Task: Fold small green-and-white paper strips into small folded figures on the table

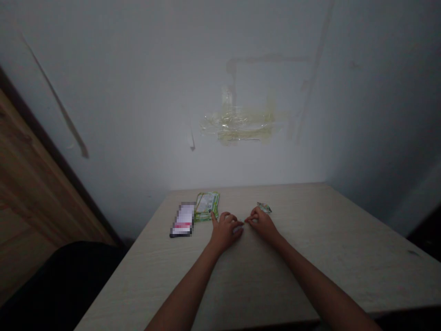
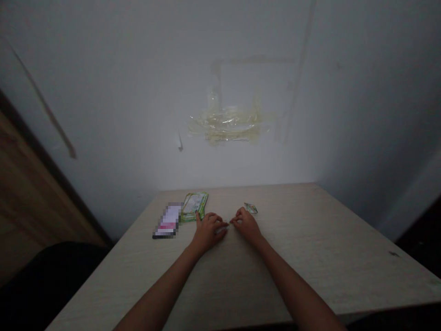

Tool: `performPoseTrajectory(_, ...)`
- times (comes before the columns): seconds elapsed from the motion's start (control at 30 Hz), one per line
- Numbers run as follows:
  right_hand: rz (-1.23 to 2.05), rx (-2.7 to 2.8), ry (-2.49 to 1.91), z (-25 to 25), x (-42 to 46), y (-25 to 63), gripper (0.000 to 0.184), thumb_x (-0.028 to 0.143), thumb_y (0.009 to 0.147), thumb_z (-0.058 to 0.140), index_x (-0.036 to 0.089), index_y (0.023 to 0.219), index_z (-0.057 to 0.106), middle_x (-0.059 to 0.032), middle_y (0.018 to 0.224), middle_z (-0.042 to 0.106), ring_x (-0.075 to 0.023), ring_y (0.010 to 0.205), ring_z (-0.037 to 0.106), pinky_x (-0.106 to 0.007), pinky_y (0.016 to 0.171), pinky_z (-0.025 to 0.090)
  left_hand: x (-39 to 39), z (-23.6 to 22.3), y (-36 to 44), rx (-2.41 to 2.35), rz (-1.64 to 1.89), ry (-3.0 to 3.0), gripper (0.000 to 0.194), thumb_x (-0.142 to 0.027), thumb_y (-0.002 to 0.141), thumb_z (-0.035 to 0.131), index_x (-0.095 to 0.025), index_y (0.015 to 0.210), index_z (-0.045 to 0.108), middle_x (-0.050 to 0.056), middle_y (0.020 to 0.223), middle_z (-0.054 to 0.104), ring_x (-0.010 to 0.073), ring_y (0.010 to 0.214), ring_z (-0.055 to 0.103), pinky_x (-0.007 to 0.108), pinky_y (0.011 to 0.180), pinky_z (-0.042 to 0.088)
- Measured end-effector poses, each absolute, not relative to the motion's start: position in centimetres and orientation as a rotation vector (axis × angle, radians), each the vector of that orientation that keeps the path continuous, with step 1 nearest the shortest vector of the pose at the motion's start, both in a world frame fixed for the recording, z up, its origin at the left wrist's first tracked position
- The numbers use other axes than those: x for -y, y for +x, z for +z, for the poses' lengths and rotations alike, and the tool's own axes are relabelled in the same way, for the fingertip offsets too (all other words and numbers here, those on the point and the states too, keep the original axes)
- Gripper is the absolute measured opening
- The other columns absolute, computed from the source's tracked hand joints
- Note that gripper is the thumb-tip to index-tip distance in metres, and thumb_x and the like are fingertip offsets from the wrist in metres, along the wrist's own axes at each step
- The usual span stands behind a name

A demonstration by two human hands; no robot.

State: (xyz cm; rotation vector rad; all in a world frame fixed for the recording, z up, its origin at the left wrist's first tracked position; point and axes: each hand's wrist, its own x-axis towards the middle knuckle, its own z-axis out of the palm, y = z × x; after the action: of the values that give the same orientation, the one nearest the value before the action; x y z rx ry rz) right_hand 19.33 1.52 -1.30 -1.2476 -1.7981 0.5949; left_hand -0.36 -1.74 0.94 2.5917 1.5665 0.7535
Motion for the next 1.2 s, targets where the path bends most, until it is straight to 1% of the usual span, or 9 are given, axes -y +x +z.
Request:
performPoseTrajectory(0.23, 0.8, 1.684, -1.195, -1.8, -1.7, 19.9, 0.018, 0.026, 0.076, 0.057, 0.024, 0.088, 0.044, -0.0037, 0.085, 0.075, -0.0224, 0.088, 0.07, -0.039, 0.084, 0.049, 1.7, 1.0, -0.9, -1.528, 0.67, 2.556, 0.029, -0.042, 0.084, 0.06, -0.044, 0.111, 0.066, 0.0, 0.115, 0.065, 0.0281, 0.122, 0.043, 0.074, 0.106, -0.006)
performPoseTrajectory(0.4, 0.857, 1.665, -1.172, -2.1, -2.0, 20.1, 0.02, 0.028, 0.075, 0.059, 0.023, 0.088, 0.043, -0.0036, 0.085, 0.075, -0.0228, 0.09, 0.07, -0.039, 0.086, 0.049, 1.6, 0.7, -0.9, -1.529, 0.673, 2.551, 0.03, -0.047, 0.085, 0.057, -0.045, 0.113, 0.064, -0.001, 0.114, 0.064, 0.0272, 0.119, 0.044, 0.073, 0.107, -0.004)
performPoseTrajectory(0.53, 0.846, 1.669, -1.186, -2.0, -2.0, 19.8, 0.019, 0.026, 0.076, 0.059, 0.023, 0.088, 0.045, -0.0027, 0.083, 0.074, -0.0218, 0.086, 0.071, -0.037, 0.083, 0.05, 1.6, 0.7, -0.8, -1.527, 0.644, 2.535, 0.031, -0.05, 0.083, 0.058, -0.045, 0.113, 0.064, -0.001, 0.114, 0.064, 0.0286, 0.119, 0.044, 0.075, 0.105, -0.002)
performPoseTrajectory(0.7, 0.773, 1.694, -1.218, -2.1, -2.1, 19.4, 0.018, 0.025, 0.075, 0.06, 0.023, 0.087, 0.047, -0.0017, 0.081, 0.072, -0.0215, 0.084, 0.07, -0.036, 0.081, 0.05, 1.5, 0.8, -0.9, -1.551, 0.634, 2.509, 0.031, -0.051, 0.083, 0.058, -0.045, 0.112, 0.065, -0.001, 0.115, 0.064, 0.0298, 0.12, 0.042, 0.074, 0.106, -0.003)
performPoseTrajectory(0.83, 0.73, 1.716, -1.222, -2.3, -2.4, 19.4, 0.017, 0.024, 0.075, 0.06, 0.023, 0.086, 0.047, -0.0013, 0.08, 0.072, -0.0209, 0.083, 0.07, -0.036, 0.081, 0.05, 1.5, 0.8, -0.9, -1.566, 0.637, 2.49, 0.03, -0.051, 0.081, 0.061, -0.044, 0.109, 0.066, -0.002, 0.113, 0.064, 0.0299, 0.119, 0.042, 0.075, 0.104, -0.003)
performPoseTrajectory(1.2, 0.701, 1.751, -1.254, -1.3, -1.4, 19.1, 0.015, 0.024, 0.074, 0.062, 0.023, 0.083, 0.049, -0.0018, 0.08, 0.072, -0.021, 0.084, 0.069, -0.035, 0.08, 0.05, 1.7, 1.0, -0.7, -1.577, 0.648, 2.463, 0.028, -0.053, 0.081, 0.061, -0.042, 0.106, 0.067, -0.001, 0.113, 0.064, 0.0289, 0.119, 0.043, 0.075, 0.104, -0.005)
